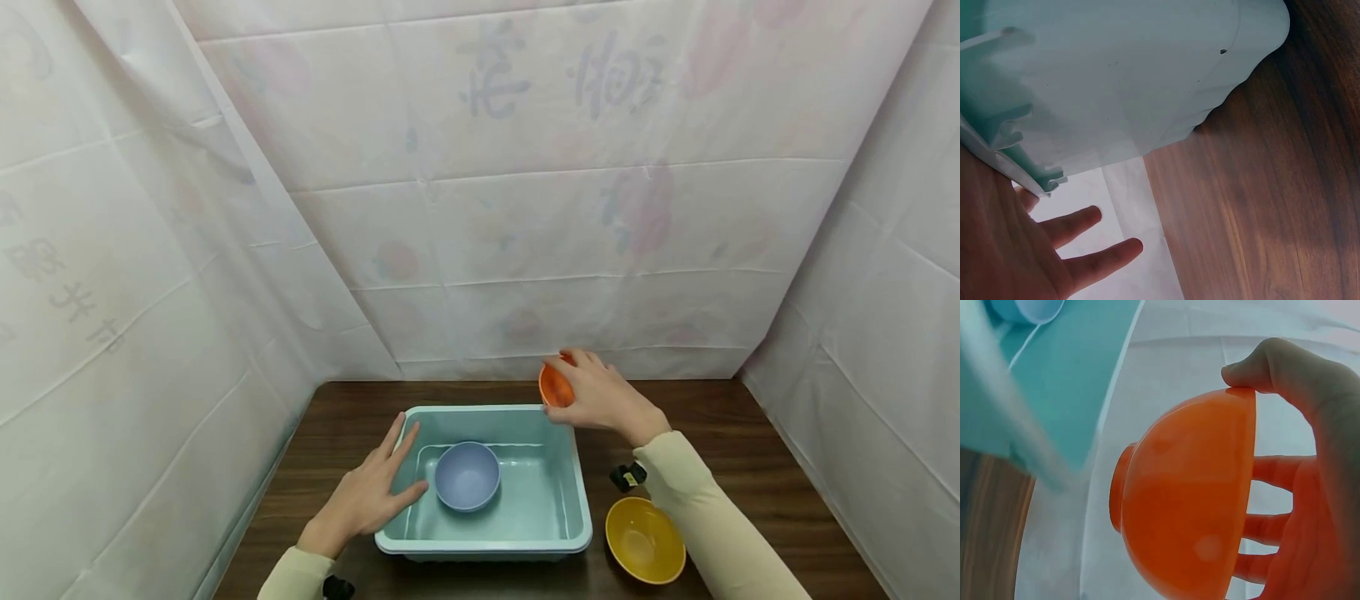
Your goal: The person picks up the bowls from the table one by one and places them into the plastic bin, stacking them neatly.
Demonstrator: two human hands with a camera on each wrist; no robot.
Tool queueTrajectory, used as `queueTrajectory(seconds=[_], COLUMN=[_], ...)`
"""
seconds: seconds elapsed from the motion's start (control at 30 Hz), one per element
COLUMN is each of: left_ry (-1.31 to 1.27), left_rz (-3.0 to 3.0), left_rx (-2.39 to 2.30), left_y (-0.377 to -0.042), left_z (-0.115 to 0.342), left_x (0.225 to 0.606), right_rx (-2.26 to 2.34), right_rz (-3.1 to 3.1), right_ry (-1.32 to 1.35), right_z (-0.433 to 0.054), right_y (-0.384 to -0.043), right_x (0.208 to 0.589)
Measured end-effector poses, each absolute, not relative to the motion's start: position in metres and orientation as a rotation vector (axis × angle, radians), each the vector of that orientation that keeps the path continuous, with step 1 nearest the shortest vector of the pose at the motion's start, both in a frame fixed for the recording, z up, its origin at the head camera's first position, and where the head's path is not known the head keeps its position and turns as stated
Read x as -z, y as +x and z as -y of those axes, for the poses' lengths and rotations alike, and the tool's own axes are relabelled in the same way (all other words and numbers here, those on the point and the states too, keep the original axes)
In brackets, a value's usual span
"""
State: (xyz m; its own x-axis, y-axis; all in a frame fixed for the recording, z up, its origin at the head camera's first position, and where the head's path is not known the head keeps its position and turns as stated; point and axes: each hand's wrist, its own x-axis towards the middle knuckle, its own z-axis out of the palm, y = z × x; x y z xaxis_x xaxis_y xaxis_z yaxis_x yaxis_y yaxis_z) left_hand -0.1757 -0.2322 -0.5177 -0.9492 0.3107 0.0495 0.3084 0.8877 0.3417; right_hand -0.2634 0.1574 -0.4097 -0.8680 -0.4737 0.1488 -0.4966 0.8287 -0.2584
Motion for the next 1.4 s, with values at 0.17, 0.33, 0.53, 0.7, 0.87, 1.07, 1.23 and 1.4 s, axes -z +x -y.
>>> queueTrajectory(seconds=[0.17, 0.33, 0.53, 0.7, 0.87, 1.07, 1.23, 1.4], left_ry=[0.527, 0.514, 0.51, 0.5, 0.497, 0.486, 0.488, 0.497], left_rz=[-3.065, -3.053, -3.058, -3.061, -3.068, -3.07, -3.064, -3.074], left_rx=[-0.552, -0.561, -0.557, -0.551, -0.552, -0.563, -0.572, -0.57], left_y=[-0.175, -0.174, -0.173, -0.172, -0.172, -0.172, -0.17, -0.168], left_z=[0.233, 0.234, 0.235, 0.235, 0.234, 0.234, 0.233, 0.232], left_x=[0.517, 0.519, 0.522, 0.522, 0.521, 0.521, 0.521, 0.521], right_rx=[-0.471, -0.496, -0.444, -0.428, -0.453, -0.454, -0.451, -0.441], right_rz=[2.928, 2.937, 2.927, 2.927, 2.917, 2.925, 2.923, 2.908], right_ry=[0.823, 0.858, 0.937, 1.002, 1.043, 1.08, 1.126, 1.169], right_z=[-0.141, -0.127, -0.109, -0.095, -0.086, -0.076, -0.071, -0.066], right_y=[-0.259, -0.254, -0.25, -0.246, -0.245, -0.242, -0.239, -0.237], right_x=[0.406, 0.408, 0.413, 0.418, 0.422, 0.427, 0.43, 0.434])
